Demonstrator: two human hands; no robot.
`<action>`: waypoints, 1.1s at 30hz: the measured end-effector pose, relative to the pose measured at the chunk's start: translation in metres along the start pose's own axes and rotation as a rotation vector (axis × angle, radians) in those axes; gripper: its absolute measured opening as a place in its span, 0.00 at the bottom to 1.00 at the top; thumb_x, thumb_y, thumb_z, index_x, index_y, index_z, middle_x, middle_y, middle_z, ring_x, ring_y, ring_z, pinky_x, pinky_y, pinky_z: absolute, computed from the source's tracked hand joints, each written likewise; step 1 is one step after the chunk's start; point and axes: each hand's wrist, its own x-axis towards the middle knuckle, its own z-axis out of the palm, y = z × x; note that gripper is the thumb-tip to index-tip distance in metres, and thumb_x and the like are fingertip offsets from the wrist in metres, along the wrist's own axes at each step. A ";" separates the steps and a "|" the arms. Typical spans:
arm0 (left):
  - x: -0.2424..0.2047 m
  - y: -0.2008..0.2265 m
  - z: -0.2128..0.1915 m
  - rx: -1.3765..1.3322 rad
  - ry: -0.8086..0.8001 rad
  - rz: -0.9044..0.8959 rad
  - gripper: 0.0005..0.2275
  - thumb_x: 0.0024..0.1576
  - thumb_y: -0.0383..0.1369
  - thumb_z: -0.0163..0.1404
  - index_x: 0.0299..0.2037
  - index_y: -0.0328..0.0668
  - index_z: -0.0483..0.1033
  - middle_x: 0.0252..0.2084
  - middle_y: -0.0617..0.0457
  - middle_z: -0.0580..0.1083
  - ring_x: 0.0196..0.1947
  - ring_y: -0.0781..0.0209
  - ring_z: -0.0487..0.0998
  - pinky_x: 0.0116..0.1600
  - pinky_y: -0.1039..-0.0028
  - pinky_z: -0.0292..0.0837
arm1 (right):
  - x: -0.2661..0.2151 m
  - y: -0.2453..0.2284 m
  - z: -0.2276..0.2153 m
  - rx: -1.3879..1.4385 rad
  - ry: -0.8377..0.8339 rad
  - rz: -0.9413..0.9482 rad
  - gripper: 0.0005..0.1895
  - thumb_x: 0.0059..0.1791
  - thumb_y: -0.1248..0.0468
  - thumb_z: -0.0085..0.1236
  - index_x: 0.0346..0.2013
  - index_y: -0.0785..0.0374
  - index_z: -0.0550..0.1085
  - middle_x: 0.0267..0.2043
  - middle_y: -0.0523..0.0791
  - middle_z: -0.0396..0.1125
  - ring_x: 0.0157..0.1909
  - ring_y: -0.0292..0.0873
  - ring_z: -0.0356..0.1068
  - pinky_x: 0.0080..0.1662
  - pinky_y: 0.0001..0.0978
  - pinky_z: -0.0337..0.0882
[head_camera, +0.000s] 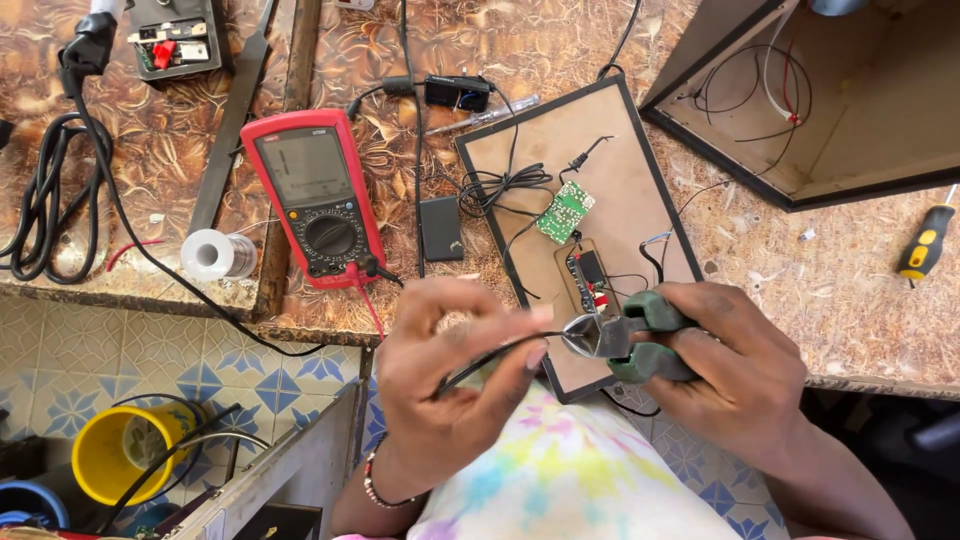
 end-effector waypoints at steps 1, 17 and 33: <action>0.001 0.002 -0.001 0.006 0.005 0.023 0.09 0.58 0.31 0.59 0.47 0.45 0.81 0.40 0.50 0.74 0.39 0.60 0.78 0.47 0.72 0.76 | 0.001 0.000 -0.002 -0.023 -0.003 -0.010 0.10 0.45 0.72 0.67 0.23 0.73 0.74 0.40 0.60 0.71 0.36 0.55 0.71 0.41 0.44 0.73; 0.004 0.018 -0.012 0.332 -0.051 0.293 0.05 0.58 0.26 0.60 0.42 0.43 0.81 0.39 0.53 0.78 0.30 0.61 0.79 0.40 0.73 0.79 | 0.019 0.003 -0.060 -0.377 -0.324 -0.249 0.12 0.50 0.60 0.61 0.32 0.69 0.77 0.62 0.65 0.71 0.49 0.66 0.75 0.49 0.55 0.74; 0.009 0.026 -0.018 0.289 -0.144 0.369 0.02 0.60 0.26 0.57 0.41 0.39 0.80 0.36 0.53 0.76 0.28 0.59 0.76 0.37 0.71 0.78 | 0.034 0.001 -0.082 -0.379 -0.490 -0.319 0.13 0.47 0.59 0.59 0.37 0.68 0.77 0.65 0.62 0.68 0.49 0.62 0.73 0.48 0.58 0.74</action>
